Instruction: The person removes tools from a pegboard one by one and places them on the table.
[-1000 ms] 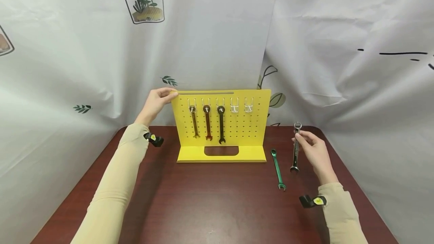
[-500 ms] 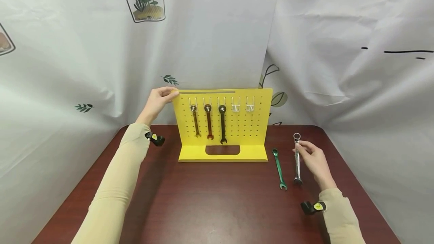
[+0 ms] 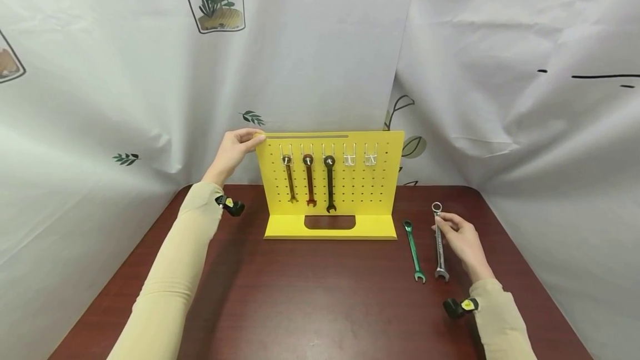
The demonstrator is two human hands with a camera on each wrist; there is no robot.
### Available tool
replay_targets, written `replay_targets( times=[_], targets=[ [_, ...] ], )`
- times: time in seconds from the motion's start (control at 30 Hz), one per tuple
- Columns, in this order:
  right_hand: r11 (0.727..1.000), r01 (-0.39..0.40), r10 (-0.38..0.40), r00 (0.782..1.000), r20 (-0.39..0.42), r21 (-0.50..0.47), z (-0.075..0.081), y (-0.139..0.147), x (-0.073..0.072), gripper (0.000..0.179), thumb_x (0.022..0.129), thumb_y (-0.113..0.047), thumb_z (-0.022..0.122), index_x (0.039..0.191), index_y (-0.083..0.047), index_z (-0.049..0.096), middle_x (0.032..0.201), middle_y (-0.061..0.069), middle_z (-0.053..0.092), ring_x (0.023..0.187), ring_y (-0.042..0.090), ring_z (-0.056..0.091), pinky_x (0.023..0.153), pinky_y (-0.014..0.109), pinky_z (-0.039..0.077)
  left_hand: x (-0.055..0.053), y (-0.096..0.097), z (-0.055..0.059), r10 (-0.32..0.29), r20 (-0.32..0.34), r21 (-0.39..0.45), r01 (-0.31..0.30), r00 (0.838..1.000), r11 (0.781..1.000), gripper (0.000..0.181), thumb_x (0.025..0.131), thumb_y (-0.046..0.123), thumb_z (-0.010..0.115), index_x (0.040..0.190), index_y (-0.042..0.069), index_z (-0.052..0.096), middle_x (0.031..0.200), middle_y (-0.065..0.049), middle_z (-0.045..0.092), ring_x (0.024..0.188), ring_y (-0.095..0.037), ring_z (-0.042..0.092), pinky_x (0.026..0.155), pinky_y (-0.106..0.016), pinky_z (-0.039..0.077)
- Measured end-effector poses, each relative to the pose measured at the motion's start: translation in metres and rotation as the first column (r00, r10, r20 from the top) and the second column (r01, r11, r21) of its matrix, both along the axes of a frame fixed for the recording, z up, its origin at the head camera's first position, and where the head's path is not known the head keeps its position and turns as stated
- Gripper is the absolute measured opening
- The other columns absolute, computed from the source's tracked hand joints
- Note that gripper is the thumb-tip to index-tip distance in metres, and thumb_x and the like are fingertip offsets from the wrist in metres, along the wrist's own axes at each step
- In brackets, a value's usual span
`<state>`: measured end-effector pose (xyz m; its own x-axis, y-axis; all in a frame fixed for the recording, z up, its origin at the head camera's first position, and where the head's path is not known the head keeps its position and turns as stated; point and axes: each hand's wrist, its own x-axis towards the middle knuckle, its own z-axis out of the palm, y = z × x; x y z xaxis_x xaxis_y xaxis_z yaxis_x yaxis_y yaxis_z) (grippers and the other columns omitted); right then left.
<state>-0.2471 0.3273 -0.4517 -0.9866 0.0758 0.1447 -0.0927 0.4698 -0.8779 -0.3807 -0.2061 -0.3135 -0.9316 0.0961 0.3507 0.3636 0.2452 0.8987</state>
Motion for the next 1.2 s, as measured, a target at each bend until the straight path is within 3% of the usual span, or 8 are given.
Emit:
replay_targets(
  times=[0.17, 0.27, 0.53, 0.83, 1.2],
  targets=[
    [0.999, 0.007, -0.007, 1.0, 0.01, 0.048, -0.001, -0.002, -0.003, 0.048, 0.106, -0.025, 0.056, 0.131, 0.015, 0.054, 0.096, 0.018, 0.074, 0.071, 0.001, 0.059, 0.063, 0.026, 0.054, 0.0, 0.0, 0.0, 0.005, 0.008, 0.0, -0.005, 1.0, 1.0, 0.035, 0.094, 0.032, 0.074, 0.117, 0.005, 0.073, 0.106, -0.006, 0.074, 0.1, -0.02, 0.066, 0.095, -0.037, 0.054],
    [0.998, 0.01, -0.011, 1.0, 0.02, 0.064, -0.003, -0.003, -0.006, 0.049, 0.105, -0.025, 0.056, 0.13, 0.016, 0.054, 0.098, 0.023, 0.073, 0.069, 0.003, 0.058, 0.061, 0.026, 0.053, 0.0, 0.0, 0.0, 0.005, 0.009, 0.003, -0.005, 1.0, 1.0, 0.035, 0.094, 0.032, 0.075, 0.116, 0.005, 0.073, 0.106, -0.006, 0.074, 0.1, -0.02, 0.066, 0.095, -0.038, 0.054],
    [0.997, -0.003, 0.001, 0.999, 0.036, 0.078, -0.011, -0.004, -0.016, 0.046, 0.105, -0.022, 0.057, 0.128, 0.019, 0.055, 0.099, 0.024, 0.072, 0.071, -0.001, 0.06, 0.062, 0.022, 0.052, 0.001, 0.0, 0.0, 0.001, 0.014, 0.003, -0.001, 1.0, 1.0, 0.035, 0.094, 0.032, 0.074, 0.116, 0.005, 0.073, 0.107, -0.007, 0.074, 0.1, -0.02, 0.066, 0.096, -0.037, 0.053],
    [0.971, -0.001, -0.027, 0.993, 0.111, 0.24, -0.019, -0.005, -0.021, 0.05, 0.104, -0.029, 0.057, 0.126, 0.015, 0.059, 0.098, 0.02, 0.072, 0.073, 0.012, 0.059, 0.06, 0.026, 0.048, 0.002, -0.001, -0.001, 0.004, 0.015, 0.008, -0.004, 1.0, 1.0, 0.036, 0.094, 0.031, 0.074, 0.117, 0.004, 0.072, 0.109, -0.009, 0.073, 0.101, -0.02, 0.066, 0.096, -0.038, 0.053],
    [0.943, -0.029, -0.015, 0.992, 0.129, 0.331, -0.022, -0.006, -0.024, 0.044, 0.103, -0.026, 0.059, 0.122, 0.014, 0.062, 0.098, 0.02, 0.069, 0.071, 0.016, 0.059, 0.061, 0.03, 0.048, 0.003, 0.0, -0.001, -0.004, -0.006, 0.007, 0.004, 1.0, 1.0, 0.033, 0.094, 0.032, 0.074, 0.116, 0.007, 0.073, 0.107, -0.008, 0.073, 0.103, -0.021, 0.065, 0.097, -0.039, 0.053]
  ],
)
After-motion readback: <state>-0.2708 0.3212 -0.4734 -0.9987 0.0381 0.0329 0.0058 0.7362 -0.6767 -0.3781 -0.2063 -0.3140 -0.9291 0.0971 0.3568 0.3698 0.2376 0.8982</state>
